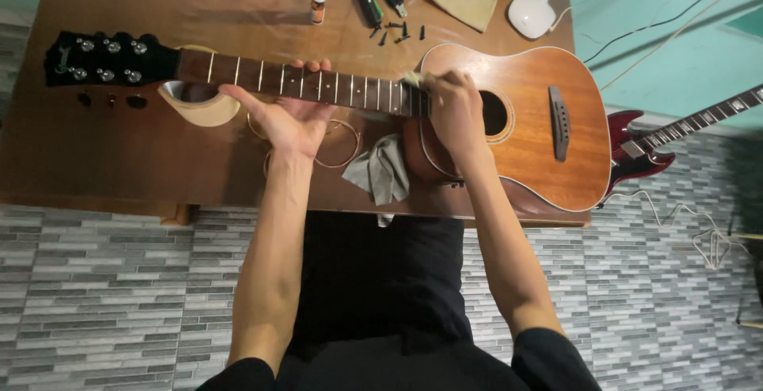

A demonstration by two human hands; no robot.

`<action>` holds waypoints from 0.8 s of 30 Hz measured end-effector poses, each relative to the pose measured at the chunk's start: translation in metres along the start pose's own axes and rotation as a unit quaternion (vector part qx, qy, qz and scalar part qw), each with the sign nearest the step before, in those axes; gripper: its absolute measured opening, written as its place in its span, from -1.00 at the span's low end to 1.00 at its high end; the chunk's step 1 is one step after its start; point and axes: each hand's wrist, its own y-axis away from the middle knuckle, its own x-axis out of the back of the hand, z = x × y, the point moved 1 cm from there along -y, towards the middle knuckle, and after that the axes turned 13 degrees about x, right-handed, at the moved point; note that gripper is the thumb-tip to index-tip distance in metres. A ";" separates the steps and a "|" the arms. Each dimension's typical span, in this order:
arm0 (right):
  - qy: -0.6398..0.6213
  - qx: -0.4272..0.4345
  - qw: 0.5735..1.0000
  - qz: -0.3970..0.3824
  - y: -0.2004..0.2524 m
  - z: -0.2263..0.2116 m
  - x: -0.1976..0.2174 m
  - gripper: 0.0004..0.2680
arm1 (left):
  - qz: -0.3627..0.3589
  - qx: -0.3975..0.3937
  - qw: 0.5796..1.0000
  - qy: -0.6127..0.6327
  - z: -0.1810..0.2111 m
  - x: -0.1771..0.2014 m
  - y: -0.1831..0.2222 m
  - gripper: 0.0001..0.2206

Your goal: Cleaning and polishing the body and neck of an acoustic guitar using a cloth.

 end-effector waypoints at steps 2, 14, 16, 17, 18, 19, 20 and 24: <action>-0.051 -0.043 0.998 -0.009 -0.010 0.007 -0.008 -0.87 | -0.018 0.001 1.000 -0.006 0.001 0.006 -0.003 -0.15; -0.045 -0.074 0.996 -0.001 -0.016 0.003 -0.007 -0.91 | -0.005 0.000 1.000 -0.017 0.000 -0.006 0.006 -0.15; -0.015 -0.051 0.999 0.007 -0.006 -0.016 0.011 -0.88 | 0.006 -0.006 1.000 -0.017 0.000 -0.007 0.004 -0.14; 0.014 -0.026 0.999 0.013 0.000 -0.026 0.019 -0.84 | 0.019 -0.012 1.000 -0.015 0.000 -0.005 0.004 -0.14; 0.013 -0.028 1.000 0.007 0.012 -0.034 0.037 -0.84 | 0.024 -0.011 1.000 -0.012 0.000 -0.006 0.006 -0.14; -0.058 -0.062 0.996 -0.012 0.023 -0.041 0.054 -0.84 | 0.025 -0.002 1.000 -0.015 0.001 -0.008 0.007 -0.15; -0.128 -0.096 0.987 -0.028 0.033 -0.047 0.071 -0.83 | 0.022 0.008 1.000 -0.020 0.002 -0.012 0.006 -0.16; -0.180 -0.174 0.968 0.029 0.062 0.005 0.104 -0.74 | 0.036 -0.005 0.999 -0.001 -0.002 -0.013 0.008 -0.17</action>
